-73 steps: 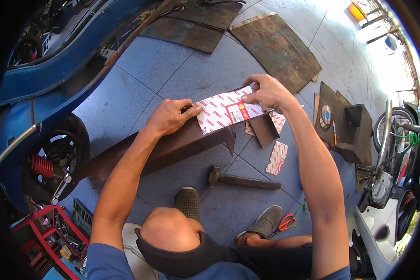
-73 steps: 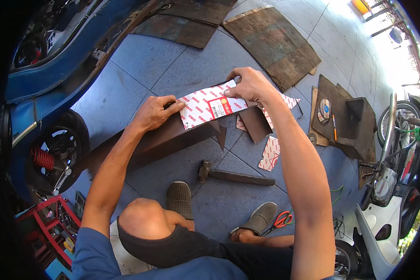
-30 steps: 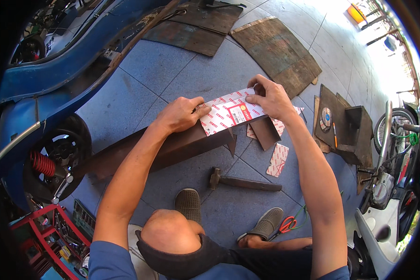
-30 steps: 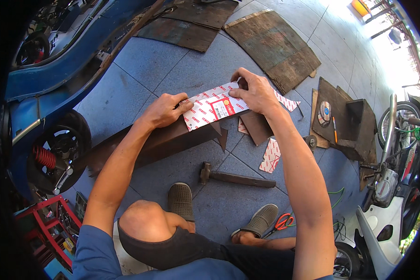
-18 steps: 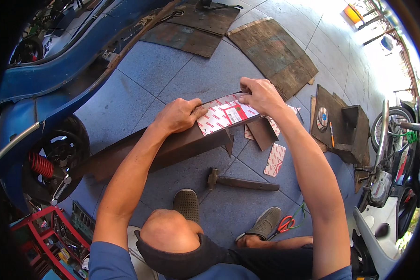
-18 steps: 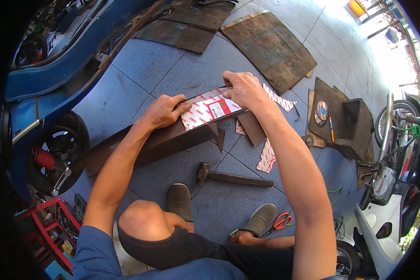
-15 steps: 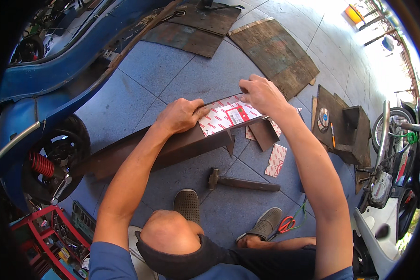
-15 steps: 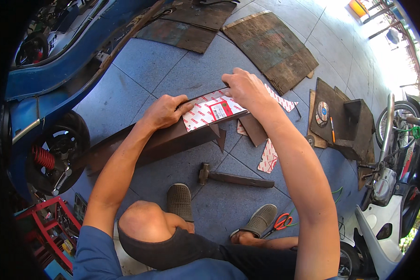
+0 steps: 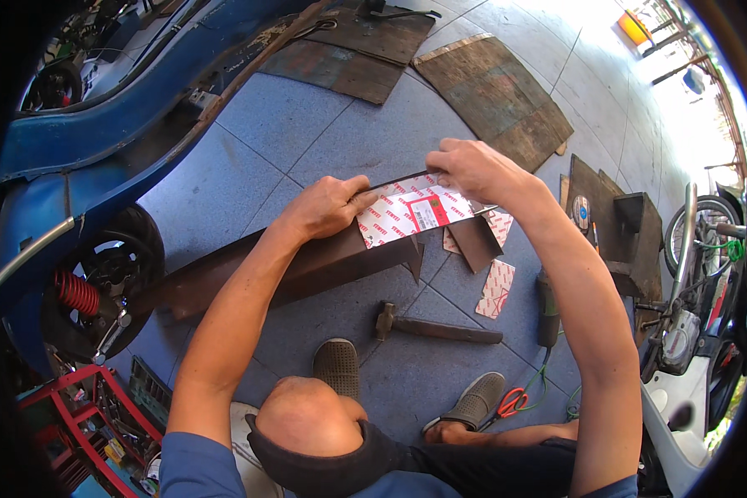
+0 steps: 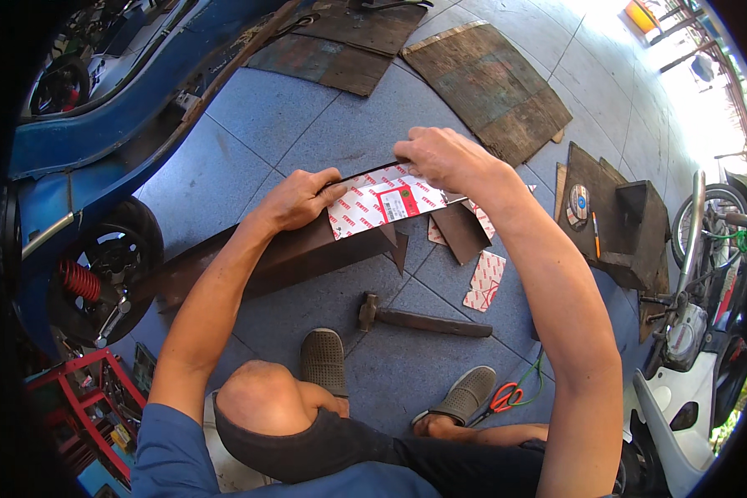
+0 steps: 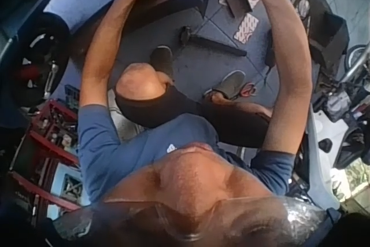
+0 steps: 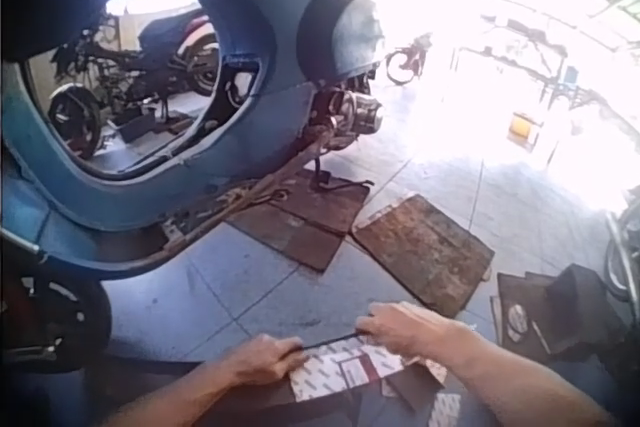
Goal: Repairing a motorcycle frame and preparing templates and metal parts.
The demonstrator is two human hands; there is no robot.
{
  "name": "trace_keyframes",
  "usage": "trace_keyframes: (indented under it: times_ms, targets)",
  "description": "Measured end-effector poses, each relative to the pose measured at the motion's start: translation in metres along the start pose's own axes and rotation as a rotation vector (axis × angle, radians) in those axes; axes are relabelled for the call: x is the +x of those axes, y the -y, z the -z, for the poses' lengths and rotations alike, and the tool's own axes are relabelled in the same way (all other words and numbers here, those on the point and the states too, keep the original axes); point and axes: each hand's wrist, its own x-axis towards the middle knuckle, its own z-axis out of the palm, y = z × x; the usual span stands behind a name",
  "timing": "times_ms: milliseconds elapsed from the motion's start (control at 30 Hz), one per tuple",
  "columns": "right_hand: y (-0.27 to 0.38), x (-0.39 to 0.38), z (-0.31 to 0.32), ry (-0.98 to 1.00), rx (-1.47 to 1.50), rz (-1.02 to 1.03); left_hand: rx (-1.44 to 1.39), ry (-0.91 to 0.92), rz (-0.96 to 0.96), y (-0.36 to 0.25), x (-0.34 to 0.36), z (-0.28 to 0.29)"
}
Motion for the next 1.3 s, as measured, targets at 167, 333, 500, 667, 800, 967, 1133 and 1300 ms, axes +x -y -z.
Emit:
trace_keyframes:
  times_ms: [167, 333, 500, 667, 800, 967, 1133, 1300]
  targets:
    - [0.003, 0.002, -0.002, -0.062, 0.004, -0.032, -0.018, -0.024, -0.043, 0.002, 0.0, -0.002]
    - [0.007, 0.006, -0.01, -0.048, -0.136, 0.01, -0.056, -0.083, -0.055, 0.004, 0.003, -0.006]
    - [0.013, 0.008, -0.014, -0.132, -0.233, 0.063, 0.037, -0.135, -0.053, 0.004, 0.004, -0.008]
    - [0.017, 0.014, -0.019, -0.353, -0.384, 0.199, 0.079, -0.144, -0.061, 0.003, 0.001, -0.01]
    - [0.004, 0.018, -0.025, -0.118, -0.365, 0.235, 0.135, -0.166, -0.074, 0.002, 0.001, -0.012]
    - [0.005, 0.014, -0.031, -0.234, -0.345, 0.287, 0.064, -0.102, -0.037, 0.004, 0.0, -0.008]
    - [0.005, 0.017, -0.025, -0.116, -0.284, 0.182, -0.089, -0.034, -0.169, 0.018, -0.004, 0.003]
    - [0.006, 0.014, -0.029, -0.165, -0.276, 0.179, -0.021, -0.064, -0.161, 0.012, -0.003, 0.001]
